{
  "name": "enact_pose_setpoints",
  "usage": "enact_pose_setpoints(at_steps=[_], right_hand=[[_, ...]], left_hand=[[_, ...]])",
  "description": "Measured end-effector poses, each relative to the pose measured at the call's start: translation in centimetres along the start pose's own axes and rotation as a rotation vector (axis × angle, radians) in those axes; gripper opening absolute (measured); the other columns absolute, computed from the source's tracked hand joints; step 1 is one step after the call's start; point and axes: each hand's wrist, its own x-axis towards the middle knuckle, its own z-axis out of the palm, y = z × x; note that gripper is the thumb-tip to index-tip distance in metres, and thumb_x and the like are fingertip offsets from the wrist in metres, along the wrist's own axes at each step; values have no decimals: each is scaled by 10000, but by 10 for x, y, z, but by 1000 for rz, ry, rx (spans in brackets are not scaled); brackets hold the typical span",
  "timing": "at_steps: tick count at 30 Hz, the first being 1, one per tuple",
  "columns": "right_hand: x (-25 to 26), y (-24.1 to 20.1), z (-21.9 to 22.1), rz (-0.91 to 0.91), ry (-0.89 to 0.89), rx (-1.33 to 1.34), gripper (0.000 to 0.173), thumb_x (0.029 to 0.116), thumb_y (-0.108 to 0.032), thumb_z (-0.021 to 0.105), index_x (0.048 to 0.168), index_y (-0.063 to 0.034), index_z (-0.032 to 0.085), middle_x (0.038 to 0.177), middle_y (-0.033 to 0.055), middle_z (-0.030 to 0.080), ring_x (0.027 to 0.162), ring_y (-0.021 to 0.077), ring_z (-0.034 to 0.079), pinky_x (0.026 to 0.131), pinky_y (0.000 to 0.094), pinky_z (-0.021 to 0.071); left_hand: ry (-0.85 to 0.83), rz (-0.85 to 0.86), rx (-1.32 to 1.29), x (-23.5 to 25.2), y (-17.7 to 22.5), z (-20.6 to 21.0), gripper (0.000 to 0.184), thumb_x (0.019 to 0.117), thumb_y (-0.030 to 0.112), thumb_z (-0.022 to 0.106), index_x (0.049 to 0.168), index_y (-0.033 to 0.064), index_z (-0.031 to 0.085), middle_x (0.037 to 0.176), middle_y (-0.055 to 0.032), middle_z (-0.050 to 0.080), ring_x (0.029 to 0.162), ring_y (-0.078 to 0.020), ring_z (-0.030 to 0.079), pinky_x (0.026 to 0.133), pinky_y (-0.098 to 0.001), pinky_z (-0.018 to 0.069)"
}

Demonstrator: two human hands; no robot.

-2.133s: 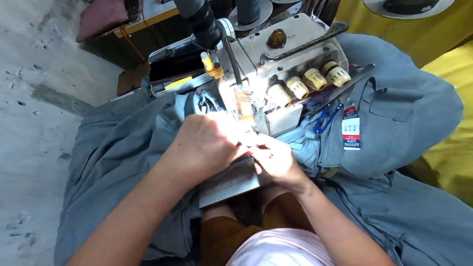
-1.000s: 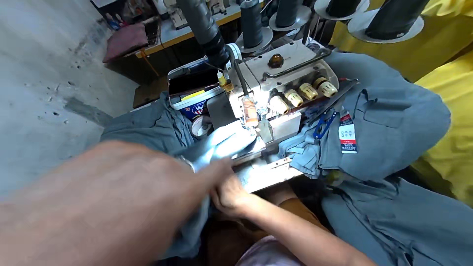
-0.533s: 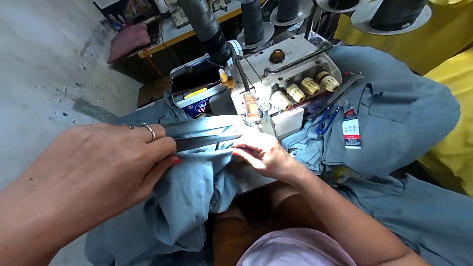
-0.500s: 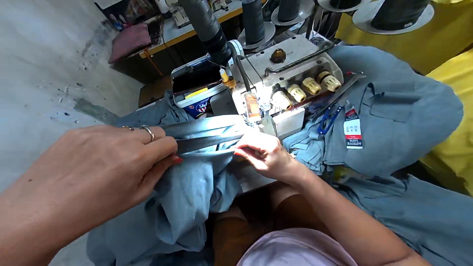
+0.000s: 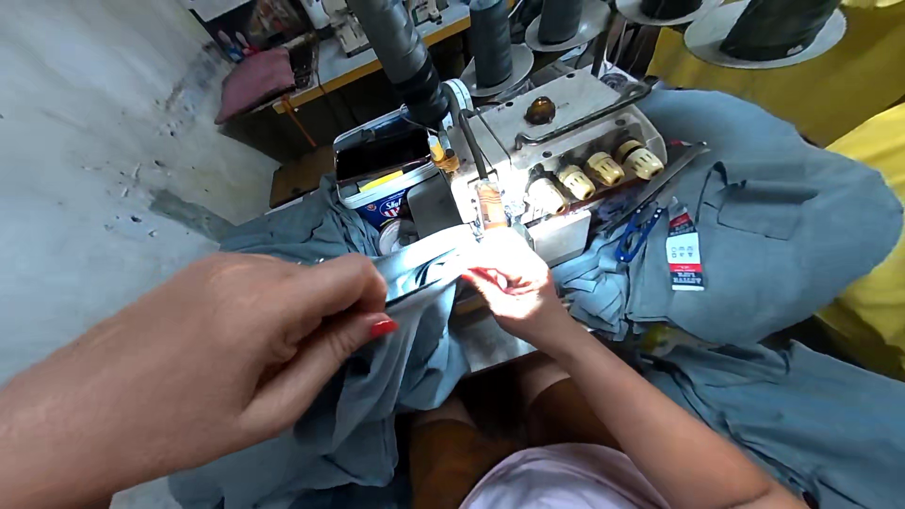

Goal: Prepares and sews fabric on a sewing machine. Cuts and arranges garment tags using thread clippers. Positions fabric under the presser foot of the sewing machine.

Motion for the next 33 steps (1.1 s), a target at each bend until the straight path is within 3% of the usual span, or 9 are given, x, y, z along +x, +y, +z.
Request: enact_pose_setpoints(at_steps=[1, 4, 6, 8, 10, 16, 25, 30, 33], right_hand=[[0, -3, -3, 55, -17, 38, 66, 911, -33, 685, 891, -4, 742, 947, 37, 684, 910, 3, 625, 842, 146, 523], [-3, -22, -22, 361, -132, 120, 112, 962, -56, 624, 897, -12, 704, 789, -70, 651, 644, -91, 572, 605, 91, 509], [-13, -34, -34, 487, -191, 125, 121, 989, -86, 578, 932, -44, 677, 764, -107, 626, 590, -109, 536, 550, 79, 475], [-30, -36, -42, 476, -175, 129, 110, 980, -72, 573, 959, -32, 673, 842, -104, 634, 658, -125, 542, 599, 63, 479], [-46, -32, -44, 430, -127, 132, 106, 969, -66, 588, 941, -17, 678, 875, -81, 623, 703, -123, 544, 640, 55, 482], [-48, -17, -40, 387, -85, 68, 117, 962, -64, 604, 902, 18, 661, 851, -52, 616, 745, -120, 551, 680, 52, 479], [-33, -2, -32, 414, -69, 123, 89, 970, -44, 600, 940, 15, 659, 794, -77, 624, 629, -117, 536, 582, 61, 473], [-30, -1, -29, 447, -65, 119, 110, 973, -42, 602, 1024, 52, 629, 773, -45, 627, 583, -89, 534, 559, 85, 479], [-34, -7, -26, 363, -46, 152, 98, 957, -21, 614, 1039, 33, 609, 890, -33, 672, 679, -91, 583, 618, 87, 512]], left_hand=[[13, -1, -1, 5, 3, -1, 203, 1032, 310, 512, 909, 184, 614, 639, 142, 494, 558, 74, 457, 493, -135, 359], [82, -18, 140, 16, -1, 3, 229, 996, 336, 554, 1005, 169, 709, 626, 111, 535, 509, 0, 464, 460, -229, 368], [105, 0, 269, 20, -8, 12, 328, 975, 425, 542, 945, 153, 724, 614, 56, 562, 492, -89, 507, 441, -320, 377], [92, 41, 326, 26, -9, 24, 372, 976, 445, 506, 773, 185, 679, 601, 54, 556, 495, -107, 541, 423, -328, 372], [79, 72, 315, 29, -8, 35, 409, 1001, 440, 482, 722, 193, 651, 577, 60, 508, 478, -95, 510, 414, -296, 336], [50, 37, 331, 40, -16, 50, 397, 977, 415, 490, 700, 168, 630, 541, 40, 448, 447, -129, 491, 400, -316, 323], [16, -35, 340, 49, -25, 56, 392, 949, 438, 528, 694, 151, 605, 555, 29, 447, 456, -147, 494, 409, -336, 333], [48, -53, 151, 44, -30, 59, 265, 877, 411, 613, 978, 177, 684, 674, 62, 544, 541, -98, 525, 469, -314, 425], [29, -21, 67, 41, -31, 62, 227, 893, 415, 609, 981, 218, 680, 753, 88, 578, 589, -40, 537, 497, -253, 448]])
